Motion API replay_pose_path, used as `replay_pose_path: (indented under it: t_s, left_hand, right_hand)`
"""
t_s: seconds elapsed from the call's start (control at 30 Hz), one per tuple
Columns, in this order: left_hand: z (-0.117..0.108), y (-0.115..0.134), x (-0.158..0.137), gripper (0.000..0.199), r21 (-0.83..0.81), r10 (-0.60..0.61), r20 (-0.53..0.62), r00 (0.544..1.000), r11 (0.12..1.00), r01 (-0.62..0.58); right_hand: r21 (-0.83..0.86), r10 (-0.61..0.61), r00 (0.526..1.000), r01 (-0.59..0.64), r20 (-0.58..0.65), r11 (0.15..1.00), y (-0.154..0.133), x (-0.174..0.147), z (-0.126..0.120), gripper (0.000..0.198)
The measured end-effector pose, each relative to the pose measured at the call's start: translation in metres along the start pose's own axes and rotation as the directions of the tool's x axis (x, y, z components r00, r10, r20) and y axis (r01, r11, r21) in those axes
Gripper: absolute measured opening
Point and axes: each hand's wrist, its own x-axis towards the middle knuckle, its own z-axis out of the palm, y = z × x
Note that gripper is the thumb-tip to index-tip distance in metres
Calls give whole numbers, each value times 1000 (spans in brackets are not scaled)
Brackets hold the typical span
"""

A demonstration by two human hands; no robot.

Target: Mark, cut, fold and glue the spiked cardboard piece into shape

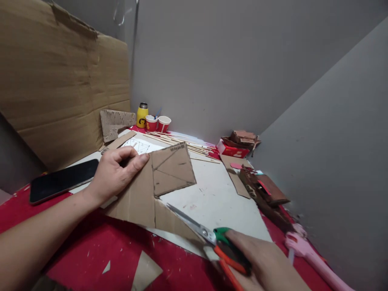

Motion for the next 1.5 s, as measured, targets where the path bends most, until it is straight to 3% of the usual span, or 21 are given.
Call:
replay_pose_path:
  t_s: [0.1,0.2,0.3,0.37,0.4,0.43,0.53,0.57,0.63,0.77,0.87,1.03,1.27,1.5]
  left_hand:
    - [1,0,-1,34,28,17,14,1000,999,-17]
    - [9,-1,-7,35,65,29,90,996,997,-35]
    - [16,-1,-16,35,108,44,137,990,992,-59]
    - [20,0,-20,36,134,66,157,985,987,-87]
    - [22,1,-22,36,147,78,168,983,984,-104]
    - [23,2,-24,36,160,91,179,980,980,-120]
    - [28,4,-28,35,185,120,216,969,969,-161]
    - [30,4,-29,35,189,127,224,966,967,-171]
    - [33,3,-31,36,194,137,244,960,963,-187]
    - [38,0,-33,36,203,142,278,950,958,-203]
    - [39,-1,-35,36,204,146,293,945,956,-211]
    - [40,1,-35,37,199,122,325,938,961,-194]
    - [40,4,-35,38,134,102,310,945,980,-149]
    - [37,5,-34,38,83,75,323,943,991,-108]
  right_hand:
    - [-100,99,995,-99,-10,990,8,6,8,27]
    - [-101,104,994,-107,-40,989,11,11,12,24]
    - [49,56,980,-47,-190,998,3,13,7,26]
    - [247,38,950,41,-308,968,-8,13,1,21]
    - [404,63,950,69,-305,912,-14,13,-2,18]
    - [579,99,970,49,-221,814,-21,15,-5,17]
    - [902,127,987,-144,101,406,-40,21,-5,24]
    - [944,112,980,-188,164,270,-44,24,-3,29]
    - [966,52,969,-246,242,74,-50,29,3,30]
    - [967,-45,974,-227,223,-117,-52,36,17,30]
    - [954,-34,970,-241,239,-177,-54,38,23,32]
    - [939,80,957,-255,279,-231,-61,40,26,40]
    - [871,64,930,-314,363,-377,-67,42,25,50]
    - [838,59,906,-362,420,-408,-70,41,25,56]
